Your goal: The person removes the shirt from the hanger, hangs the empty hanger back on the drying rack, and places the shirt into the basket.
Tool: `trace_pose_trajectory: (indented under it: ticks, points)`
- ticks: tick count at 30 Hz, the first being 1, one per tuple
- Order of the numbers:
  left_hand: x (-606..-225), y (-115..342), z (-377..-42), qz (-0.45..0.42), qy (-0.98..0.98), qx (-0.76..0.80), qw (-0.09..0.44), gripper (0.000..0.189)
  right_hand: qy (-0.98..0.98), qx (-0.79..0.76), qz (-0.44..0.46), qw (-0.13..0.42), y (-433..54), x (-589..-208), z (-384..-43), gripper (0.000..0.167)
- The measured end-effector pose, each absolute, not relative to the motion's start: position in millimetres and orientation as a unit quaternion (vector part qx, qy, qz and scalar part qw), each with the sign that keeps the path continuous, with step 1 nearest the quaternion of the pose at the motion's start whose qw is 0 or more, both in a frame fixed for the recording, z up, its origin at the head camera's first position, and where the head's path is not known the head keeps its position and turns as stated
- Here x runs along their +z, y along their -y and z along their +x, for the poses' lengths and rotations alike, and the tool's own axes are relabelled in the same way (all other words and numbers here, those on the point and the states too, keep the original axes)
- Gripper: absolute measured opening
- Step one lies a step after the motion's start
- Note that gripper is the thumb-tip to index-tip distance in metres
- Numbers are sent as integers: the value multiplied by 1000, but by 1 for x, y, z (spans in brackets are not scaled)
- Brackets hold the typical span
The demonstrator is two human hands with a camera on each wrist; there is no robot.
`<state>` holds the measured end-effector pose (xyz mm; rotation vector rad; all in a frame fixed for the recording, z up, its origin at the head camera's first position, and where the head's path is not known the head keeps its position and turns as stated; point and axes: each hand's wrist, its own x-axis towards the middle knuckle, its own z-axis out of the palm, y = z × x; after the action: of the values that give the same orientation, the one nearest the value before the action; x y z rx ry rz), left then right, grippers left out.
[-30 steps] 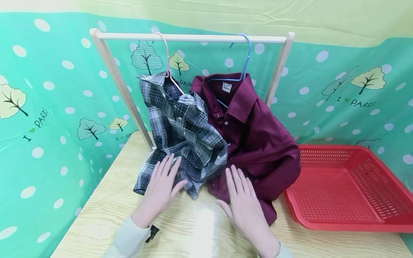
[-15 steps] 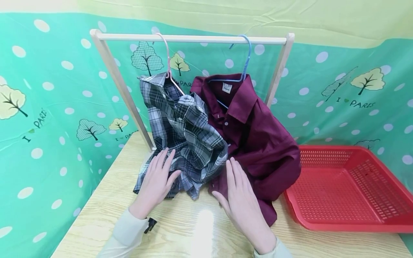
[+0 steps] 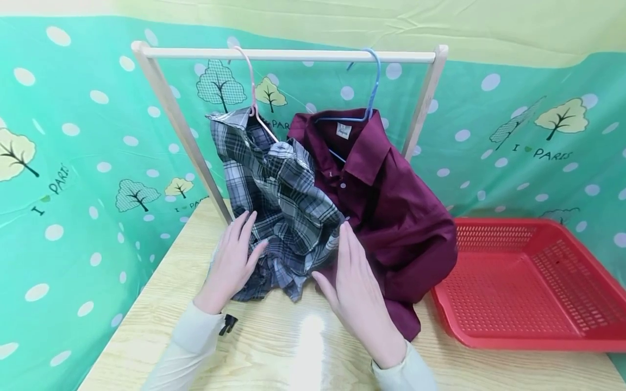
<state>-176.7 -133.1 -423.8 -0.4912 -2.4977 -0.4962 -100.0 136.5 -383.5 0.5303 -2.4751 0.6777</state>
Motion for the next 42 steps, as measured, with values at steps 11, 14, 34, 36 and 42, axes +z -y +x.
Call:
trace_pose_trajectory:
  ticks: [11, 14, 34, 36, 42]
  points:
    - [-420, 140, -197, -161, 921, -216, 281, 66, 911, 252, 190, 267, -131, -370, -110, 103]
    - [-421, 140, -203, -156, 918, -232, 281, 66, 911, 254, 186, 267, -130, -362, -112, 99]
    - [-422, 156, -225, -135, 849, -374, 349, 45, 847, 424, 172, 269, -118, -347, -144, 44]
    - [-423, 157, -228, -133, 837, -377, 374, 45, 840, 435, 174, 272, -116, -347, -146, 39]
    - [-420, 162, -234, -118, 811, -382, 427, 44, 829, 429, 191, 304, -115, -350, -149, 31]
